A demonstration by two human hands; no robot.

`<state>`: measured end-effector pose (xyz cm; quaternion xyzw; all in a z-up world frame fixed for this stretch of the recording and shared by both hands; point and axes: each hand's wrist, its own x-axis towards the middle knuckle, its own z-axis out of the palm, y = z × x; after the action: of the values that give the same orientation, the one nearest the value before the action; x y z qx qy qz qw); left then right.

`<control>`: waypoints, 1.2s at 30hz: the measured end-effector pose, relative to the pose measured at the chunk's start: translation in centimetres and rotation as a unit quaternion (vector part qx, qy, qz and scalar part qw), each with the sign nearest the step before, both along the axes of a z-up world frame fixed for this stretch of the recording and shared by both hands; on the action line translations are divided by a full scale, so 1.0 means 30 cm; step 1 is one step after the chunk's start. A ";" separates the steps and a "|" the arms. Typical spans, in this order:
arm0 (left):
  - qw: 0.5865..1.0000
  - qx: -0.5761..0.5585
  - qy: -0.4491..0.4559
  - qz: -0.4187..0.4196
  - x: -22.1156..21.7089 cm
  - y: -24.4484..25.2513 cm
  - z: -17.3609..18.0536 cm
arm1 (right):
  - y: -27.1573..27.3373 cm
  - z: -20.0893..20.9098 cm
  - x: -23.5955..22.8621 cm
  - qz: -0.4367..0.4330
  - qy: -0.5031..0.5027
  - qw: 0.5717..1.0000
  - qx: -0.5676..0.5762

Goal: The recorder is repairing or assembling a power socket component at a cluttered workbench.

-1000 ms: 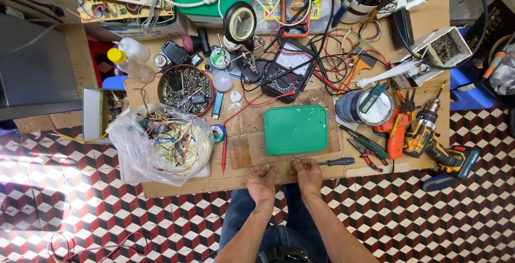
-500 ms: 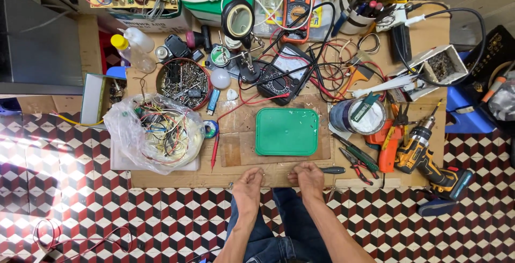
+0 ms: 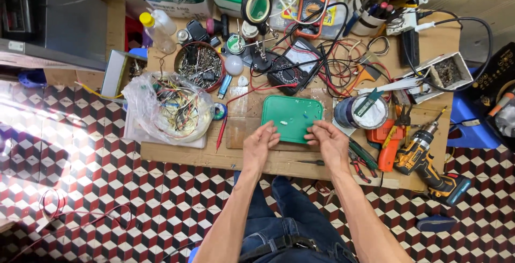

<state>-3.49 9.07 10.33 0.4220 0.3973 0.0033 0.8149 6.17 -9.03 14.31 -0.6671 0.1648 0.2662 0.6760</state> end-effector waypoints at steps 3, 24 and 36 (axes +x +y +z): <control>0.995 0.078 -0.004 0.068 -0.137 0.064 -0.035 | -0.048 0.006 -0.064 0.037 -0.030 0.998 -0.034; 0.892 0.405 0.198 0.046 -0.458 0.062 -0.344 | -0.190 -0.141 -0.297 0.220 0.102 0.960 -0.139; 0.877 0.404 0.259 -0.043 -0.461 0.095 -0.262 | -0.298 -0.150 -0.240 0.174 0.115 0.971 -0.118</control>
<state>-17.32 11.93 2.48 0.7166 0.5397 0.0189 0.4413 -1.03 -17.97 9.82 -0.7259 0.1526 0.4332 0.5120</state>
